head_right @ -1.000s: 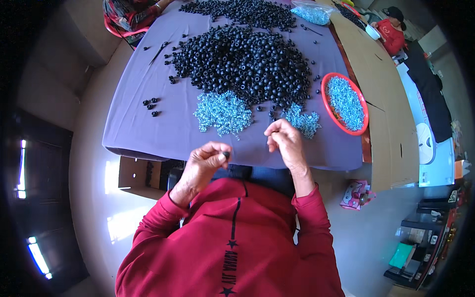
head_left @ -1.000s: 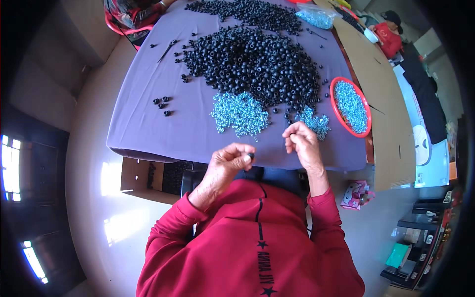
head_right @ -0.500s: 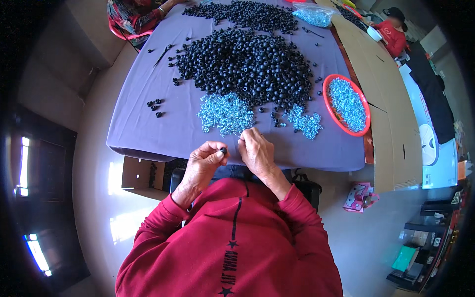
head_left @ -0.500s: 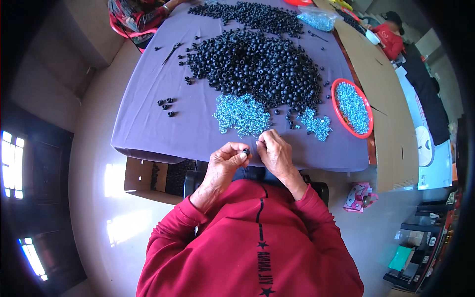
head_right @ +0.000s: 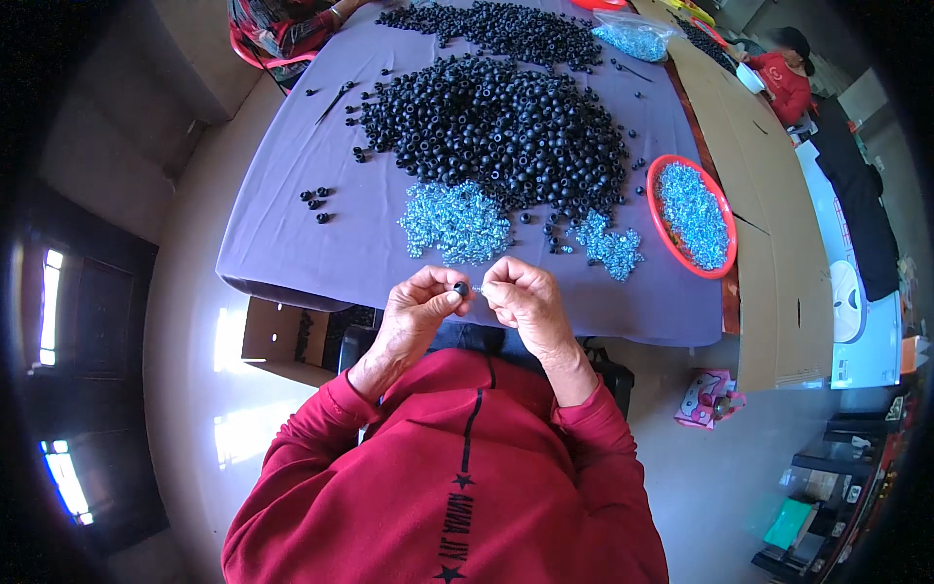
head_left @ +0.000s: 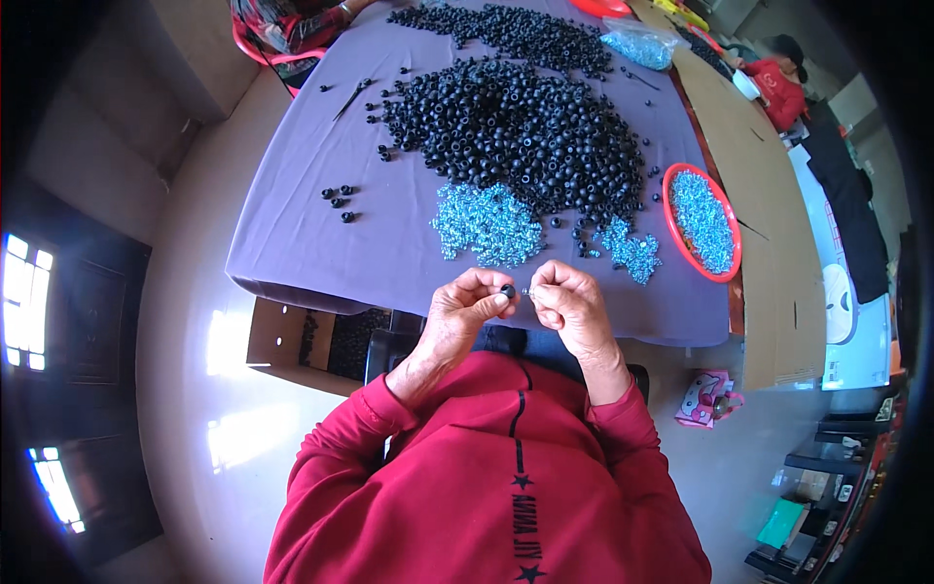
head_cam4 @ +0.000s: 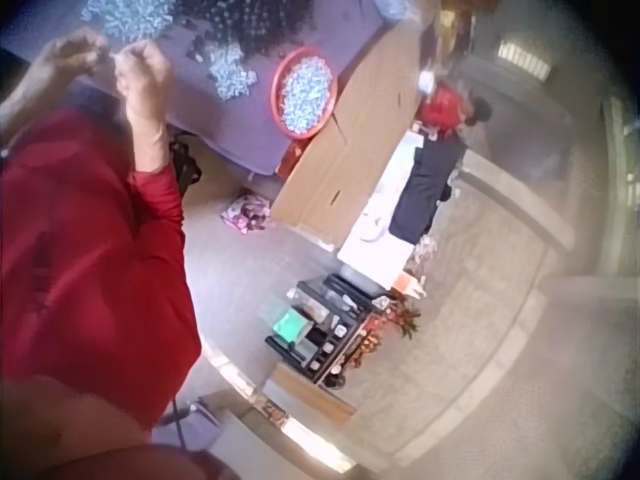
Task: The person puts on eyeglasses, then assembles small parts by inserting pins into black rubber pieces by hand and placing them on the table.
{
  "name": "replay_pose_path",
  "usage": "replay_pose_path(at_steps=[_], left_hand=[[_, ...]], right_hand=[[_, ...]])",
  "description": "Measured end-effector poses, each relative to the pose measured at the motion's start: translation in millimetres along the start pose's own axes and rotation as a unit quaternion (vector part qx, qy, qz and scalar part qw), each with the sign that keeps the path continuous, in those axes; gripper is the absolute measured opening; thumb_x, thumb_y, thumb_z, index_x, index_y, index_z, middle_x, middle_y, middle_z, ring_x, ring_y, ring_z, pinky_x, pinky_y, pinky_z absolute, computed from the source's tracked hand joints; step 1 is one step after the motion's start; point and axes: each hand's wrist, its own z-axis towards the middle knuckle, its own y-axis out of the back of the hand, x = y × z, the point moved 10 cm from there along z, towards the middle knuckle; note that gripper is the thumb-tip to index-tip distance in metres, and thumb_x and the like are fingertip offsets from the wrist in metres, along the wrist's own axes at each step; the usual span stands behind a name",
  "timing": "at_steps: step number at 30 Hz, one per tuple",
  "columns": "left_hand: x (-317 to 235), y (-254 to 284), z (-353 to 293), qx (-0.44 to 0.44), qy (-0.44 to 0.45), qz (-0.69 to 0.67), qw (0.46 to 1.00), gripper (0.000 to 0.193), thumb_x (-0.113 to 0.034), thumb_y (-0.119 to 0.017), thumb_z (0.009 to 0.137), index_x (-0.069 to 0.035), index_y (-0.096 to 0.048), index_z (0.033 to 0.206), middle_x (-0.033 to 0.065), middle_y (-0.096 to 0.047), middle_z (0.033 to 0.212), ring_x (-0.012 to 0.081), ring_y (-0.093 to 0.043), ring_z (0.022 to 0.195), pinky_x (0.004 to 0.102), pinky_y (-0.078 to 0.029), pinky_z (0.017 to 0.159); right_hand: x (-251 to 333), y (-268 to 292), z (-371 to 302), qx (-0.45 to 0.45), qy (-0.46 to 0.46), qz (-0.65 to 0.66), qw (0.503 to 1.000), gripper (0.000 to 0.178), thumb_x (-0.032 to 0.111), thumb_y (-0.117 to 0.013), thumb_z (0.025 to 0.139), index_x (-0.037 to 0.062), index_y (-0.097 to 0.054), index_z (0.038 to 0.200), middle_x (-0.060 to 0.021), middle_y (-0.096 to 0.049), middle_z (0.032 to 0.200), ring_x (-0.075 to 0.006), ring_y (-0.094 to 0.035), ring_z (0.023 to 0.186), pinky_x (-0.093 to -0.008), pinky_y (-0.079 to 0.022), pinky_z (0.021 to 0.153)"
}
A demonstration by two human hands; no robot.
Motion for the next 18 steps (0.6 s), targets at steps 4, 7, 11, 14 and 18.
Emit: replay_pose_path(at_steps=[4, 7, 11, 14, 18], left_hand=[[-11.1, -7.1, -5.7, 0.011, -0.063, 0.047, 0.997, 0.016, 0.000, -0.060, 0.081, -0.002, -0.056, 0.096, 0.0034, -0.060, 0.088, 0.0083, -0.056, 0.076, 0.0206, -0.046, 0.067], [-16.5, -10.0, -8.6, 0.021, -0.084, 0.096, 0.992, 0.019, 0.002, -0.061, 0.080, -0.002, -0.055, 0.097, 0.0005, -0.059, 0.087, 0.0052, -0.054, 0.076, 0.0180, -0.044, 0.066], [-17.9, -15.6, -10.8, 0.027, -0.081, 0.138, 0.987, 0.019, 0.003, -0.061, 0.079, -0.002, -0.055, 0.096, -0.0019, -0.057, 0.085, 0.0028, -0.051, 0.076, 0.0161, -0.042, 0.065], [-19.8, -13.8, -11.0, 0.032, -0.116, 0.215, 0.969, 0.018, 0.002, -0.062, 0.079, -0.002, -0.056, 0.096, -0.0015, -0.057, 0.085, 0.0031, -0.052, 0.076, 0.0164, -0.042, 0.065], [-19.7, -11.4, -9.7, 0.025, -0.116, 0.222, 0.968, 0.018, 0.002, -0.062, 0.079, -0.001, -0.057, 0.096, -0.0008, -0.057, 0.085, 0.0038, -0.053, 0.077, 0.0168, -0.043, 0.066]], right_hand=[[4.0, -5.6, -3.8, 0.002, 0.000, 0.000, 1.000, 0.008, 0.010, -0.055, 0.080, 0.0045, -0.050, 0.075, 0.0026, -0.045, 0.061, -0.0018, -0.035, 0.046, -0.0147, -0.028, 0.041], [6.0, -8.2, -4.8, 0.002, -0.001, -0.006, 1.000, 0.009, 0.010, -0.055, 0.079, 0.0047, -0.050, 0.074, 0.0031, -0.044, 0.061, -0.0015, -0.035, 0.046, -0.0147, -0.028, 0.041], [-5.3, -10.0, -2.7, 0.007, -0.039, -0.025, 0.999, 0.011, 0.011, -0.056, 0.079, 0.0053, -0.050, 0.073, 0.0043, -0.043, 0.059, -0.0006, -0.035, 0.046, -0.0147, -0.028, 0.040], [-10.7, -7.3, -3.1, -0.001, -0.050, -0.021, 0.999, 0.012, 0.013, -0.057, 0.079, 0.0063, -0.052, 0.071, 0.0060, -0.044, 0.057, 0.0001, -0.034, 0.046, -0.0151, -0.026, 0.041], [-15.5, -5.9, -2.3, -0.013, -0.038, -0.014, 0.999, 0.015, 0.015, -0.059, 0.080, 0.0065, -0.051, 0.071, 0.0067, -0.043, 0.057, 0.0002, -0.033, 0.046, -0.0154, -0.025, 0.040]])
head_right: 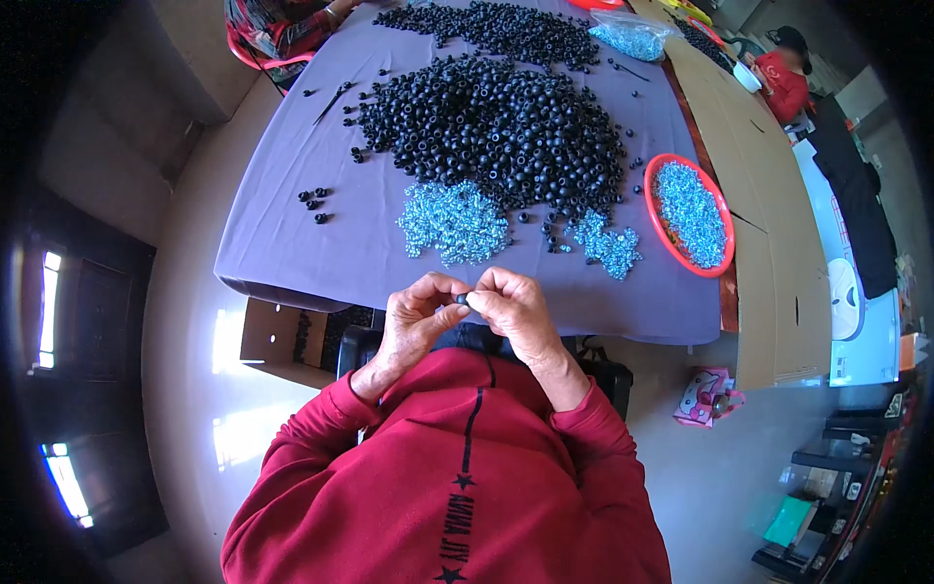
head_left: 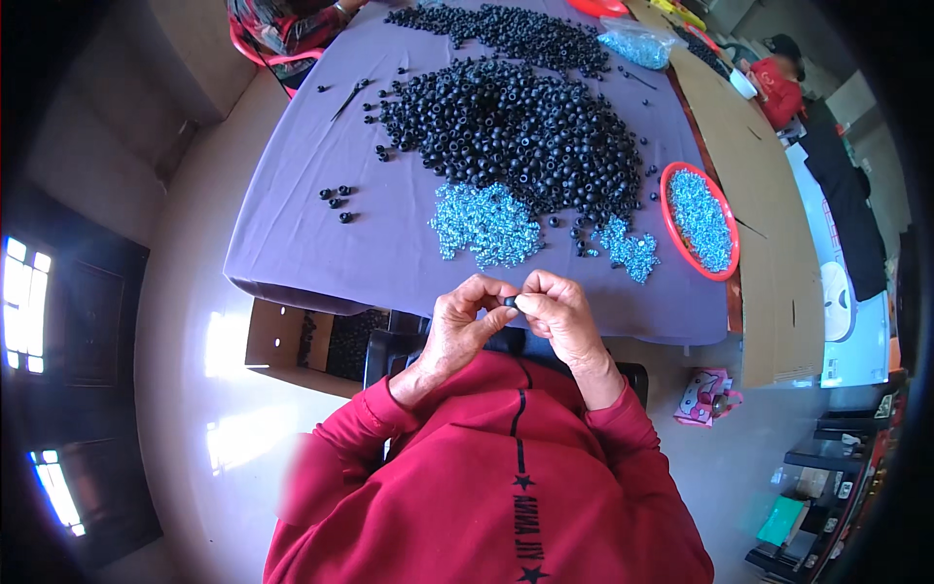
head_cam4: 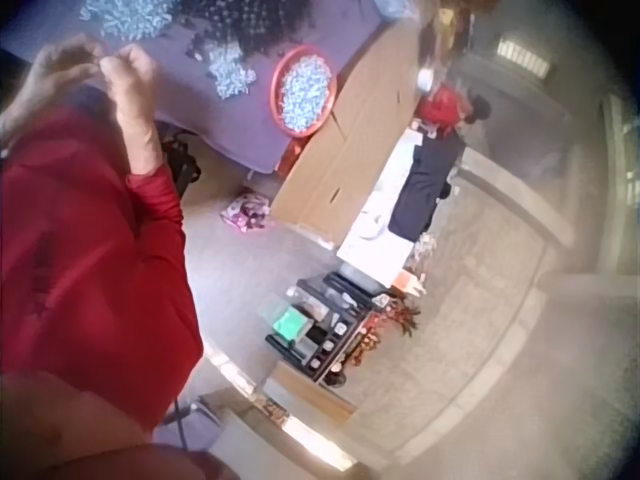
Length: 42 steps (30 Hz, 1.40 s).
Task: The person puts on eyeglasses, then assembles small parts by inserting pins into black rubber pieces by hand and placing them on the table.
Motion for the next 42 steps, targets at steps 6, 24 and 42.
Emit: replay_pose_path(at_steps=[6, 24, 42], left_hand=[[9.1, 1.8, -1.2, -0.011, 0.053, -0.125, 0.991, 0.019, 0.002, -0.064, 0.078, -0.002, -0.057, 0.095, -0.0002, -0.059, 0.086, 0.0054, -0.054, 0.079, 0.0178, -0.045, 0.068], [-0.8, -34.3, 21.2, 0.025, 0.103, -0.251, 0.962, 0.013, -0.005, -0.065, 0.078, -0.001, -0.058, 0.089, 0.0065, -0.060, 0.083, 0.0118, -0.054, 0.072, 0.0232, -0.044, 0.067], [-29.7, -87.5, 36.4, 0.076, 0.085, -0.251, 0.961, 0.020, -0.001, -0.064, 0.077, -0.003, -0.061, 0.096, -0.0006, -0.059, 0.086, 0.0063, -0.054, 0.077, 0.0200, -0.045, 0.069]], right_hand=[[4.8, 3.6, -0.5, -0.025, 0.039, -0.063, 0.997, 0.013, 0.015, -0.061, 0.080, 0.0068, -0.052, 0.074, 0.0061, -0.046, 0.060, 0.0002, -0.036, 0.049, -0.0155, -0.026, 0.041], [72.2, 29.1, -32.6, -0.036, 0.209, 0.016, 0.977, 0.013, 0.010, -0.053, 0.087, 0.0005, -0.054, 0.097, -0.0071, -0.057, 0.082, -0.0105, -0.055, 0.063, -0.0260, -0.049, 0.056], [112.0, 39.5, -67.9, -0.130, 0.326, -0.099, 0.931, 0.010, 0.009, -0.059, 0.083, 0.0013, -0.054, 0.088, -0.0057, -0.052, 0.082, -0.0088, -0.049, 0.061, -0.0223, -0.043, 0.052]])
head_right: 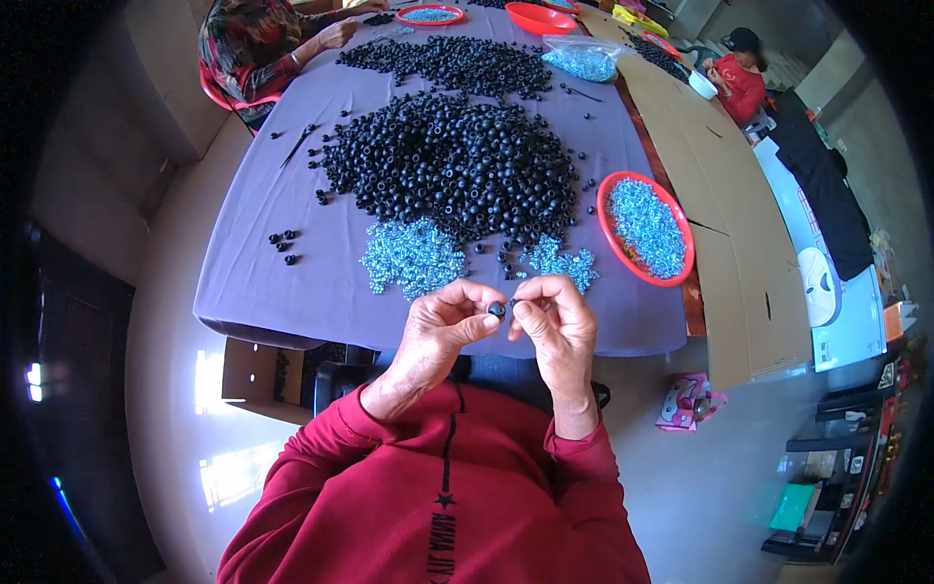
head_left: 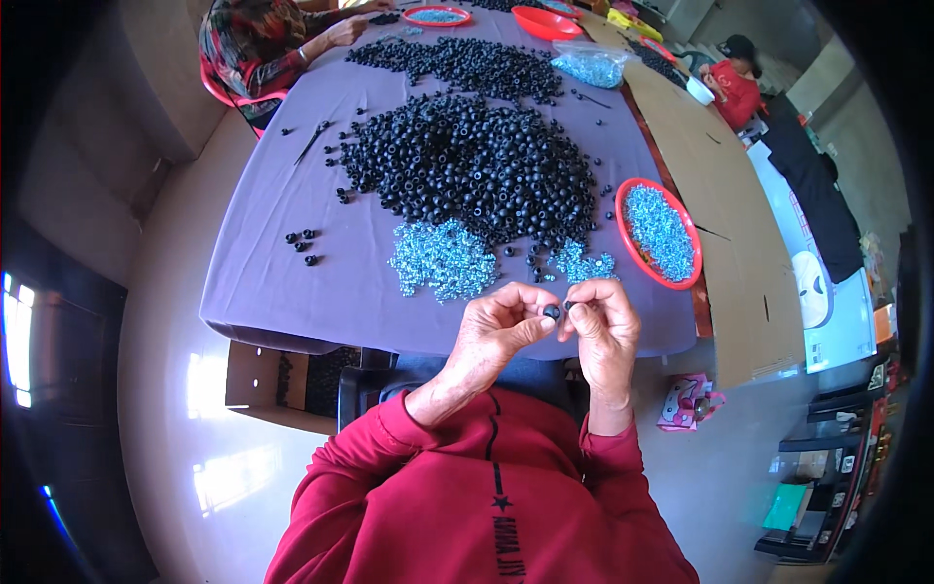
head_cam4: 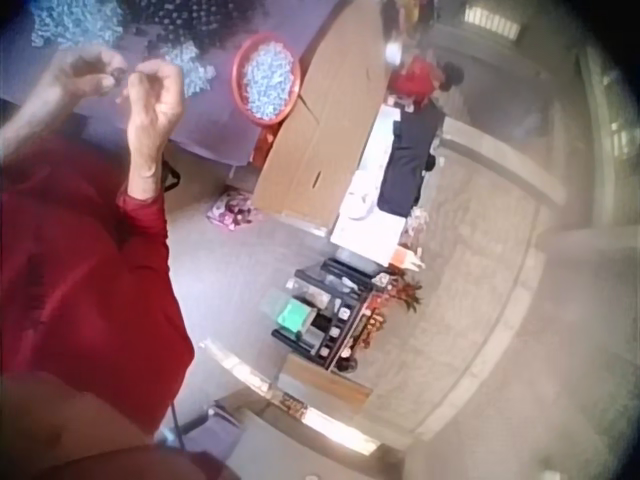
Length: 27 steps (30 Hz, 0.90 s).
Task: The person puts on eyeglasses, then assembles small parts by inserting pins into black rubber pieces by hand and placing them on the table.
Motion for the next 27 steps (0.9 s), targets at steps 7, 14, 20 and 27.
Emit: replay_pose_path(at_steps=[7, 14, 20, 27], left_hand=[[1.6, -7.4, -0.1, -0.002, -0.005, 0.003, 1.000, 0.014, 0.002, -0.063, 0.077, -0.001, -0.058, 0.090, 0.0011, -0.059, 0.086, 0.0066, -0.054, 0.078, 0.0200, -0.045, 0.072], [-1.0, -2.7, 2.5, -0.017, -0.044, 0.037, 0.998, 0.014, 0.004, -0.061, 0.079, 0.000, -0.056, 0.091, 0.0022, -0.059, 0.083, 0.0067, -0.055, 0.075, 0.0192, -0.046, 0.068], [-1.5, -9.9, 0.5, 0.011, -0.047, 0.017, 0.999, 0.013, 0.004, -0.059, 0.080, 0.001, -0.055, 0.092, 0.0031, -0.059, 0.083, 0.0085, -0.056, 0.076, 0.0207, -0.047, 0.069], [-2.2, -8.0, -0.1, -0.002, -0.030, 0.017, 0.999, 0.013, 0.002, -0.062, 0.079, -0.001, -0.059, 0.091, 0.0032, -0.061, 0.085, 0.0083, -0.056, 0.077, 0.0213, -0.047, 0.071]], right_hand=[[16.5, 2.2, -0.6, 0.016, 0.045, -0.122, 0.991, 0.007, 0.000, -0.060, 0.080, -0.0006, -0.055, 0.085, -0.0053, -0.053, 0.079, -0.0077, -0.050, 0.060, -0.0193, -0.043, 0.050], [28.9, -3.8, -5.3, 0.047, 0.111, -0.230, 0.966, 0.008, -0.003, -0.059, 0.080, -0.0007, -0.056, 0.087, -0.0064, -0.053, 0.082, -0.0079, -0.051, 0.061, -0.0196, -0.044, 0.052], [36.8, -10.4, -7.7, 0.051, 0.144, -0.264, 0.952, 0.009, -0.002, -0.058, 0.081, -0.0012, -0.057, 0.090, -0.0070, -0.054, 0.083, -0.0082, -0.052, 0.061, -0.0202, -0.044, 0.053], [36.2, -7.7, -10.7, 0.017, 0.137, -0.270, 0.953, 0.010, -0.002, -0.059, 0.080, -0.0019, -0.057, 0.090, -0.0070, -0.054, 0.084, -0.0081, -0.052, 0.062, -0.0202, -0.044, 0.054]])
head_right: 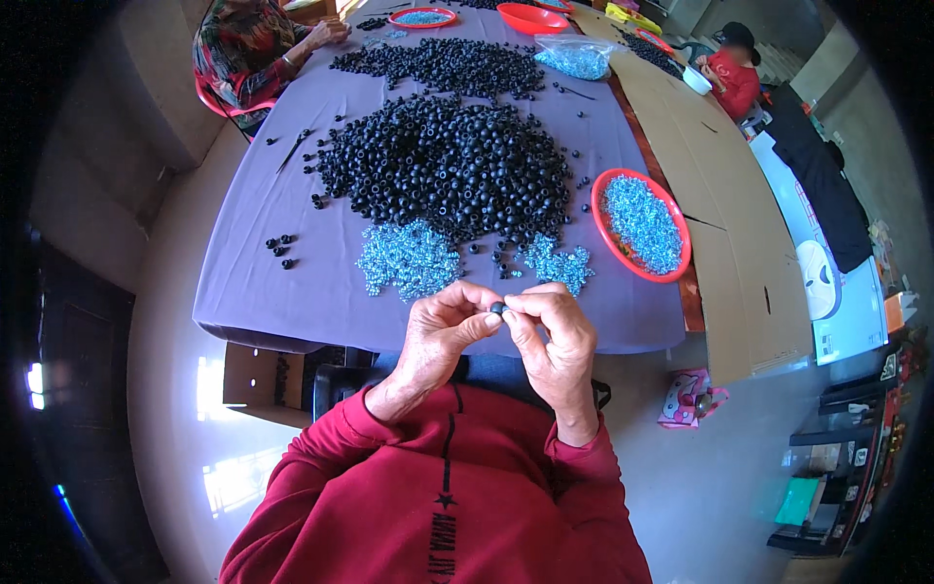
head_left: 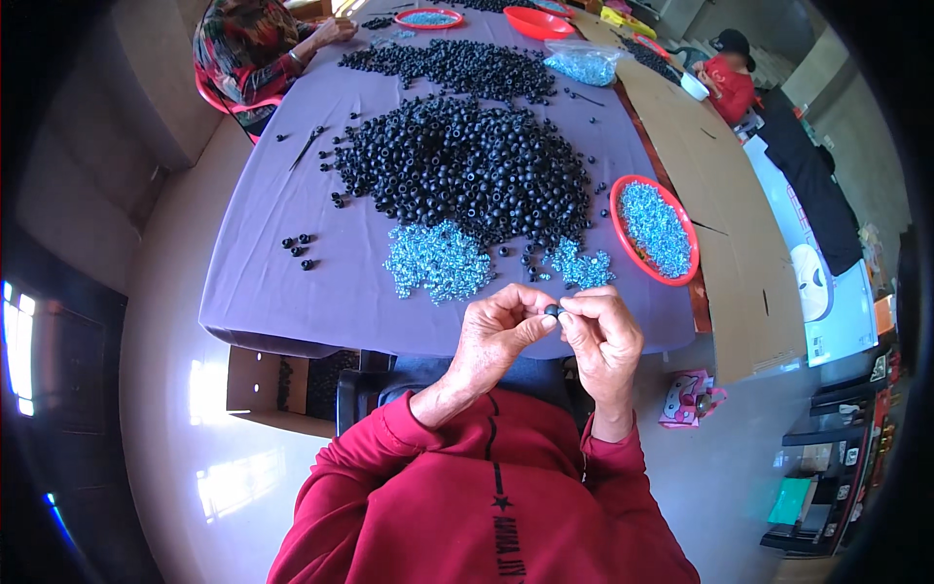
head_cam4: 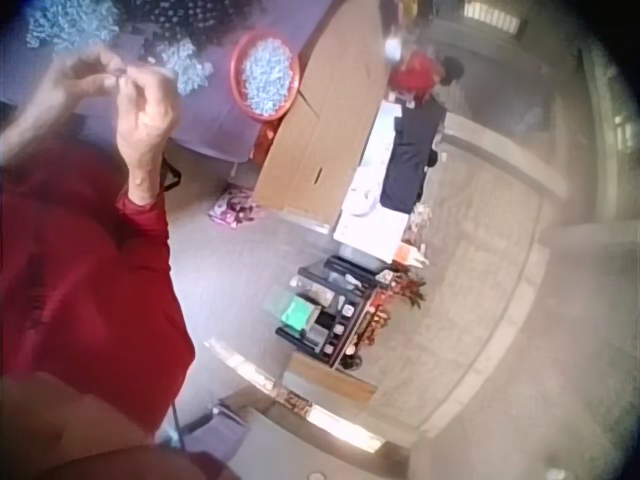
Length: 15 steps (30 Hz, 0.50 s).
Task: The person puts on eyeglasses, then assembles small parts by inserting pins into black rubber pieces by hand and placing them on the table.
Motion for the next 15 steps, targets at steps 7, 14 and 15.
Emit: replay_pose_path(at_steps=[7, 14, 15], left_hand=[[3.2, 5.5, 0.5, -0.004, 0.002, -0.008, 1.000, 0.013, -0.002, -0.062, 0.080, -0.001, -0.059, 0.092, 0.0031, -0.061, 0.085, 0.0078, -0.055, 0.077, 0.0210, -0.046, 0.071], [-5.5, 3.1, -1.9, 0.005, -0.057, 0.074, 0.996, 0.015, 0.000, -0.060, 0.081, 0.000, -0.057, 0.095, 0.0038, -0.061, 0.089, 0.0082, -0.056, 0.081, 0.0224, -0.047, 0.075], [-5.0, 2.9, -2.3, 0.005, -0.057, 0.074, 0.996, 0.015, 0.000, -0.060, 0.081, 0.000, -0.057, 0.095, 0.0038, -0.061, 0.089, 0.0082, -0.056, 0.081, 0.0224, -0.047, 0.075]], right_hand=[[-7.4, -2.2, -0.8, -0.013, -0.043, 0.079, 0.996, 0.009, -0.002, -0.059, 0.080, -0.0019, -0.057, 0.089, -0.0066, -0.054, 0.084, -0.0079, -0.052, 0.063, -0.0195, -0.045, 0.054], [-1.8, -0.4, -2.8, -0.016, -0.012, 0.020, 1.000, 0.011, -0.003, -0.059, 0.080, -0.0026, -0.056, 0.090, -0.0063, -0.054, 0.084, -0.0077, -0.053, 0.062, -0.0196, -0.045, 0.054], [0.7, -0.5, -3.1, -0.016, 0.005, 0.004, 1.000, 0.011, -0.003, -0.060, 0.079, -0.0027, -0.056, 0.089, -0.0064, -0.054, 0.084, -0.0077, -0.052, 0.062, -0.0195, -0.045, 0.054]])
